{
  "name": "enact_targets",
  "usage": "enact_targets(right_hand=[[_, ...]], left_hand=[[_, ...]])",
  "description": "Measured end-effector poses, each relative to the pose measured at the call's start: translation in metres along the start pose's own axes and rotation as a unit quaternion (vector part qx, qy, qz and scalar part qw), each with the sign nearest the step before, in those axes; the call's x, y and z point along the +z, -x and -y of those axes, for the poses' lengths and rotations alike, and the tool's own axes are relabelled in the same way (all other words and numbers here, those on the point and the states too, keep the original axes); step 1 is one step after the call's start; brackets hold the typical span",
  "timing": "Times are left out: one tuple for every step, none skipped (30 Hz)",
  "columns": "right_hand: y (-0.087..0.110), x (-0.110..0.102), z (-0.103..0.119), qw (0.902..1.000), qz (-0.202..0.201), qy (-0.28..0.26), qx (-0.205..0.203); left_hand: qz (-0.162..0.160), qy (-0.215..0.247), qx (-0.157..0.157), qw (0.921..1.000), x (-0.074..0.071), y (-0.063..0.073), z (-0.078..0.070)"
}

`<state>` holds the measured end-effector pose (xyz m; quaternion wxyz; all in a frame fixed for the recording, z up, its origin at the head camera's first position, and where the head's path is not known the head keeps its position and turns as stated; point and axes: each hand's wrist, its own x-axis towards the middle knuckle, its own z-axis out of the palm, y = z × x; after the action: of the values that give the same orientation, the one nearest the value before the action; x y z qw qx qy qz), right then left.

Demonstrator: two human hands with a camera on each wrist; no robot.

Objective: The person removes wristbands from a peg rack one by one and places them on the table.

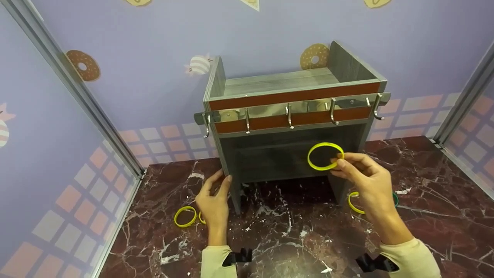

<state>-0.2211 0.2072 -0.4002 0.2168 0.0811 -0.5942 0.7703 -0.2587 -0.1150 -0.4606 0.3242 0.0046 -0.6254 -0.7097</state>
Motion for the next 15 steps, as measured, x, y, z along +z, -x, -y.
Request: enact_targets(right_hand=[[0.0, -0.002, 0.0, 1.0, -0.002, 0.0, 0.0], [0.001, -0.004, 0.0, 1.0, -0.005, -0.002, 0.0], [0.001, -0.006, -0.001, 1.0, -0.007, -0.002, 0.001], [0.001, -0.009, 0.0, 1.0, -0.009, -0.002, 0.002], [0.002, -0.011, 0.0, 0.9999, -0.01, -0.002, 0.003], [0.002, -0.013, 0.0, 0.9999, -0.011, -0.002, 0.004], [0.002, -0.015, 0.0, 0.9999, -0.011, -0.004, 0.006], [0.002, -0.017, 0.0, 0.9999, -0.012, -0.007, 0.007], [0.003, -0.019, 0.0, 0.9999, -0.013, -0.007, 0.008], [0.003, -0.021, 0.0, 0.9998, -0.014, -0.011, 0.008], [0.003, -0.023, 0.0, 0.9998, -0.015, -0.012, 0.008], [0.002, -0.025, 0.001, 0.9997, -0.016, -0.016, 0.008], [0.002, -0.027, 0.001, 0.9996, -0.018, -0.019, 0.009], [0.002, -0.029, 0.002, 0.9995, -0.02, -0.022, 0.01], [0.002, -0.031, 0.002, 0.9994, -0.022, -0.023, 0.012]], left_hand=[[0.0, -0.003, 0.0, 1.0, 0.0, 0.0, 0.0], [0.0, -0.005, -0.001, 1.0, -0.001, 0.001, -0.001], [0.0, -0.008, -0.001, 1.0, -0.001, 0.001, 0.0], [0.0, -0.01, 0.0, 1.0, -0.001, 0.001, 0.0], [-0.001, -0.011, 0.001, 0.9999, -0.001, 0.001, 0.0], [0.0, -0.011, 0.004, 0.9999, -0.002, 0.001, 0.0], [0.0, -0.011, 0.007, 0.9999, -0.002, 0.001, -0.001], [0.001, -0.01, 0.01, 0.9999, -0.002, 0.002, 0.0], [0.002, -0.01, 0.014, 0.9998, -0.002, 0.001, 0.0], [0.003, -0.009, 0.017, 0.9998, -0.002, 0.001, 0.001], [0.004, -0.008, 0.018, 0.9998, -0.002, 0.001, 0.001], [0.005, -0.006, 0.02, 0.9998, -0.001, 0.001, 0.001], [0.003, -0.005, 0.019, 0.9998, -0.001, 0.001, 0.002], [0.002, -0.005, 0.019, 0.9998, -0.001, 0.001, 0.002], [0.001, -0.005, 0.018, 0.9998, 0.0, 0.001, 0.002]])
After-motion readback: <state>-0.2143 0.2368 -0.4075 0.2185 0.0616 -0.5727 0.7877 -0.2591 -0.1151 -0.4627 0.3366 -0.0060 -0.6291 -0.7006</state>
